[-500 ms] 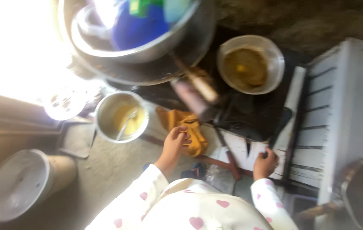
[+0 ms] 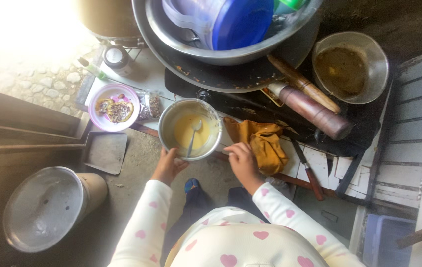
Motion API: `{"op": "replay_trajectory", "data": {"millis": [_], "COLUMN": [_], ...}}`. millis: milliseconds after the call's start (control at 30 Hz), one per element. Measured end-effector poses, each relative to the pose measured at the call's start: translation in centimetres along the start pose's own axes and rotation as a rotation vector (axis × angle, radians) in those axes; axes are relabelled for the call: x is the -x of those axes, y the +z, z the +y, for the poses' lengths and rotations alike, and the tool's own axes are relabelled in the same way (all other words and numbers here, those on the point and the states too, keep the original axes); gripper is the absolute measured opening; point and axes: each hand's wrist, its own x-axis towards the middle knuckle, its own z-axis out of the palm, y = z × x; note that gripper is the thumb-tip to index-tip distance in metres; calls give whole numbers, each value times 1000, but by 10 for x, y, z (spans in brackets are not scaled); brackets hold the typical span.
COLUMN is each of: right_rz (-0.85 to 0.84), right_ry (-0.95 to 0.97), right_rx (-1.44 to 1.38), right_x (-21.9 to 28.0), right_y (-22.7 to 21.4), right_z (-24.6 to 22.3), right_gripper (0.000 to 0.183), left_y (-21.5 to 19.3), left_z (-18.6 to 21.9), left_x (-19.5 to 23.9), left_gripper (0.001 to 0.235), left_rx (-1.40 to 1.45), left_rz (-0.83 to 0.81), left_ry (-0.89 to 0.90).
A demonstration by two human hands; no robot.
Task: The person cooks small round pancakes in a pan on a gas stove, flipping them with a spatula and placing them on a plate. They add butter to the pan, pour batter from a bowl, and spread it to form pancakes.
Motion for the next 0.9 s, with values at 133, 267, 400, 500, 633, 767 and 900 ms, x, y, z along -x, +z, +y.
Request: {"op": "replay_trajectory", "data": {"millis": [133, 267, 400, 500, 633, 767, 900], "right_rz": [-79, -160, -198, -135, -11, -10, 327], "right_ry": [-125, -2, 165, 235, 228, 392, 296], "right_rx": [150, 282, 359, 327, 338, 253, -10], "right_x": [-22, -22, -12, -9, -11, -2, 16], "right_y": [28, 42, 60, 70, 54, -20, -85], "right_z": [-48, -75, -89, -83, -67, -61, -74], "right_gripper": [17, 18, 35, 34, 31, 17, 18], "left_y": [4, 10, 25, 42, 58, 63, 65], "left_z": [-17, -23, -10, 5, 22, 30, 32], "left_x": [-17, 11, 47, 70, 90, 100, 105], "left_gripper": [67, 60, 72, 76, 81, 80, 75], "left_rx": [-32, -110, -185, -209, -288, -371, -387], "left_rz": [-14, -44, -73, -132, -166, -187, -265], "left_ry": [120, 272, 324, 374, 438, 427, 295]}}
